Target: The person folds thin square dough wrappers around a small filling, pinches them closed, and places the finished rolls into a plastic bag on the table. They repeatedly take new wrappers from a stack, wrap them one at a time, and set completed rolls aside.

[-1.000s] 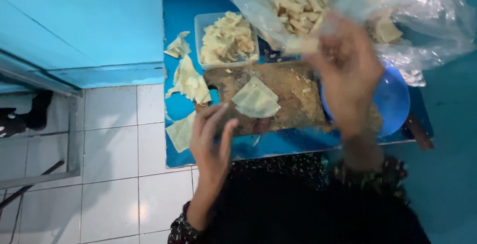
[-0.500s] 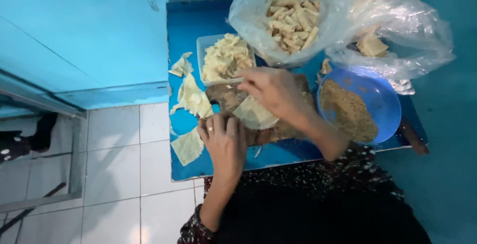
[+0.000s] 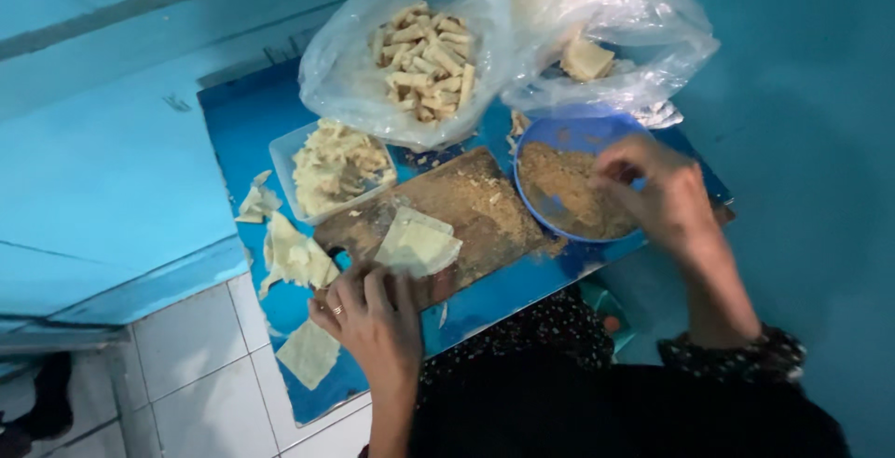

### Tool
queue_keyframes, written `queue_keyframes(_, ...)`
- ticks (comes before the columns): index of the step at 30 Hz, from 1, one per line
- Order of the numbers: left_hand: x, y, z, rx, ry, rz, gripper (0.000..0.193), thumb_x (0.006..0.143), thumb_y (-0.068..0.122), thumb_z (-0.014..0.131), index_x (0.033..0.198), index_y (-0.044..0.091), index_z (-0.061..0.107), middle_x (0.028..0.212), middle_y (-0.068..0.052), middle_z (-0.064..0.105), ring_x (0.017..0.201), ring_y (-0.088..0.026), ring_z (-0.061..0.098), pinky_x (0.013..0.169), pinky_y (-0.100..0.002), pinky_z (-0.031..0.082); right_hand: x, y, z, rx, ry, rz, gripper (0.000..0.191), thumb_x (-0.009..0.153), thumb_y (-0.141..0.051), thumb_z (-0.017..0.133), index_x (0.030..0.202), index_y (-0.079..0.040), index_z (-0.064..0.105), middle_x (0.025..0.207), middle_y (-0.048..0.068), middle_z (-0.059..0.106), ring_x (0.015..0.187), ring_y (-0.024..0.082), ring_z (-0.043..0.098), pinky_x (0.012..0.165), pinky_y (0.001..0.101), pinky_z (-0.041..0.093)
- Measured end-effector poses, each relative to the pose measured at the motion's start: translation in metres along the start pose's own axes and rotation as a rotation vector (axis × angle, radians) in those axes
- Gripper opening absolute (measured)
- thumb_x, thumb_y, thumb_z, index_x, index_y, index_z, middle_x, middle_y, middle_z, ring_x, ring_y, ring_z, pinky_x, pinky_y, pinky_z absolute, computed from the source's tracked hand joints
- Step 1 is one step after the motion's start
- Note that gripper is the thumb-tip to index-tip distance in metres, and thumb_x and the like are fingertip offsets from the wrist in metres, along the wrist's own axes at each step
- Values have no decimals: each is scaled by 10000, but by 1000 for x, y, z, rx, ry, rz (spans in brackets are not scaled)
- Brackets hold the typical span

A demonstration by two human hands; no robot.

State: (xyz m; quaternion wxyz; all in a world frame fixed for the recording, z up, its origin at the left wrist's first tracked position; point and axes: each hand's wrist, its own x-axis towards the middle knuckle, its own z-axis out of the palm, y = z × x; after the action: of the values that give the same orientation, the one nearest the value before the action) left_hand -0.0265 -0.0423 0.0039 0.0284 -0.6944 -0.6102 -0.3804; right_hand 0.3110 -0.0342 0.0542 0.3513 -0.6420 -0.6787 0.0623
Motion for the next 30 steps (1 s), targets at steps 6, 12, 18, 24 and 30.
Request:
queue_keyframes(6,0,5,6,85,-28,45,103,870,140,733,898,78,656,1077,-82,661,1083,-302,591,1132,-600,283,-13,-3,10,-160,-337,-306,409,814,-92,700,1221,-103,668,1106,128,725,972,321,705,764,407,555)
queue_keyframes(12,0,1,7,-39,-67,4,118,885,111,717,957,76,631,906,-82,688,955,-300,662,1120,-555,362,-5,-6,3,-152,-489,-326,325,824,-115,689,1148,-129,675,1050,77,732,945,293,716,744,400,551)
queue_keyframes(18,2,0,6,-188,-74,-83,289,845,125,747,1109,42,665,932,-100,715,946,-314,668,1050,-529,387,-6,-8,5,-196,-443,-240,155,866,-152,707,1009,-98,683,955,83,726,878,250,738,732,372,554)
queue_keyframes(24,-2,2,3,-184,-50,-99,267,848,80,752,1103,58,675,888,-70,702,939,-285,663,1011,-490,409,-4,-47,19,264,-244,361,285,889,-206,752,1160,-119,760,959,39,799,809,130,746,706,282,594)
queue_keyframes(30,1,9,4,-207,-43,-101,263,828,46,745,1083,61,681,883,-64,694,913,-273,655,994,-478,423,-14,-108,104,370,-116,-281,248,887,-74,744,1130,-50,706,1015,118,744,905,262,750,775,356,591)
